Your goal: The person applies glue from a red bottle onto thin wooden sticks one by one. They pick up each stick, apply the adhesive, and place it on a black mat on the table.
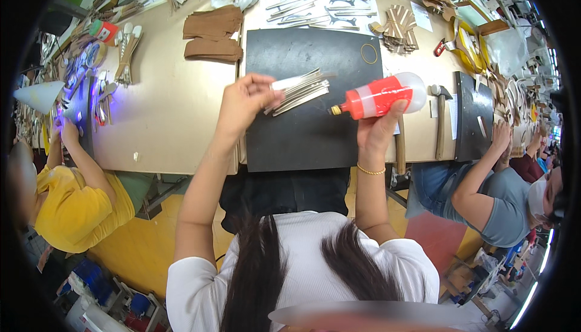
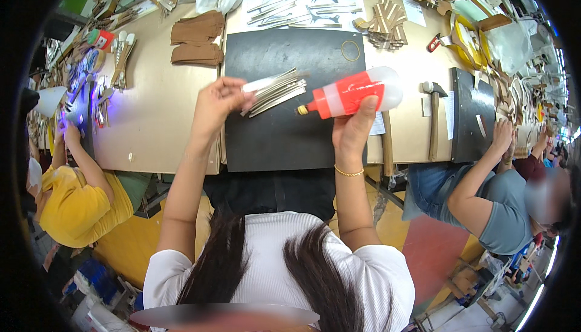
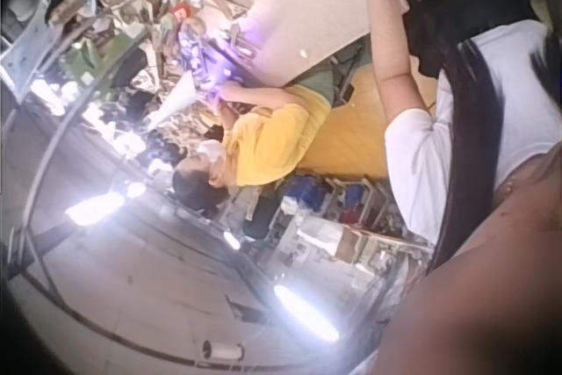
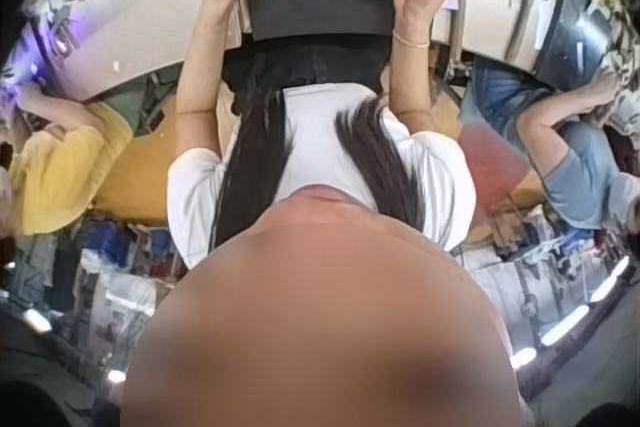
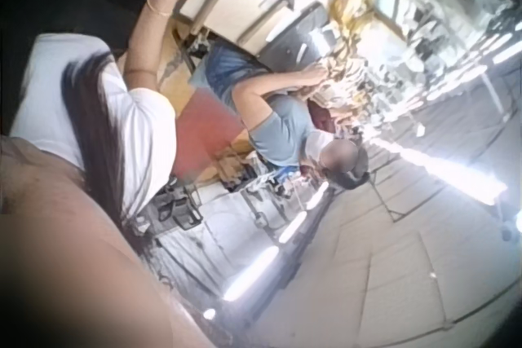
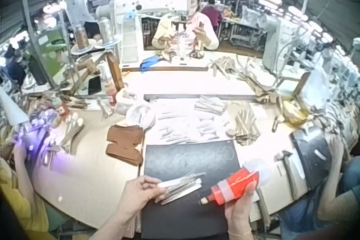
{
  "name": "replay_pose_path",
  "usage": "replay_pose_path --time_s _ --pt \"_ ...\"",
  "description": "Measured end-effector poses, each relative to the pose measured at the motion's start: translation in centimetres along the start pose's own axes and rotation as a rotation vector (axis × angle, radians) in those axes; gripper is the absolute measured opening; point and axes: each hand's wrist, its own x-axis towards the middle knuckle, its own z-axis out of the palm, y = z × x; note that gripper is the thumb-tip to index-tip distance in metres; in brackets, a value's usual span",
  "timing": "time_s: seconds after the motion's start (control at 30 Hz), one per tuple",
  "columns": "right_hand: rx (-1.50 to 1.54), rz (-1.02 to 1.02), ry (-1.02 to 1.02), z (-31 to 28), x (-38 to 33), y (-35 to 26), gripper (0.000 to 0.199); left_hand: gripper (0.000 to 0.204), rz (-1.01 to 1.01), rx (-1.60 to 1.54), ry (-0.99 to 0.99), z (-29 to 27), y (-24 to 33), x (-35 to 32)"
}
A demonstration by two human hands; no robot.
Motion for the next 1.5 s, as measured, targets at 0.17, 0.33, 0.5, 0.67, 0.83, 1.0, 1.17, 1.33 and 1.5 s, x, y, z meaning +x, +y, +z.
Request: replay_pose_path --time_s 0.17,0.33,0.5,0.67,0.83,1.0,1.17,1.33,1.5 --pt "0.036 -0.024 0.018 -1.2 0.1 -1.4 0.075 0.020 0.169 -0.052 0.114 0.2 2.3 12.0" --pt "-0.009 -0.046 0.057 -2.2 0.1 -1.6 0.074 0.021 0.203 -0.078 0.166 0.2 3.2 20.5" --pt "-0.017 -0.029 0.062 -3.1 0.6 -2.2 0.076 0.021 0.213 -0.031 0.154 0.0 3.6 24.1" --pt "-0.036 -0.030 0.036 -3.2 1.0 -2.0 0.077 0.019 0.178 0.136 0.188 -0.6 4.3 26.6" --pt "-0.034 -0.023 0.038 -3.1 1.1 -2.0 0.078 0.028 0.172 0.288 0.247 -1.3 4.6 27.1" --pt "-0.052 -0.014 0.034 -2.8 1.1 -2.3 0.082 0.033 0.249 0.372 0.234 -1.9 5.5 23.8" --pt "-0.029 -0.033 0.004 -2.6 1.2 -1.7 0.079 0.028 0.244 0.532 0.074 -2.3 4.4 14.9" --pt "-0.037 -0.009 -0.015 -2.4 0.5 -1.5 0.078 0.028 0.231 0.831 -0.021 -1.9 1.1 4.7" --pt "-0.050 0.023 -0.058 -1.3 -0.6 -1.8 0.076 0.025 0.266 0.964 0.005 -0.1 -0.1 1.1"
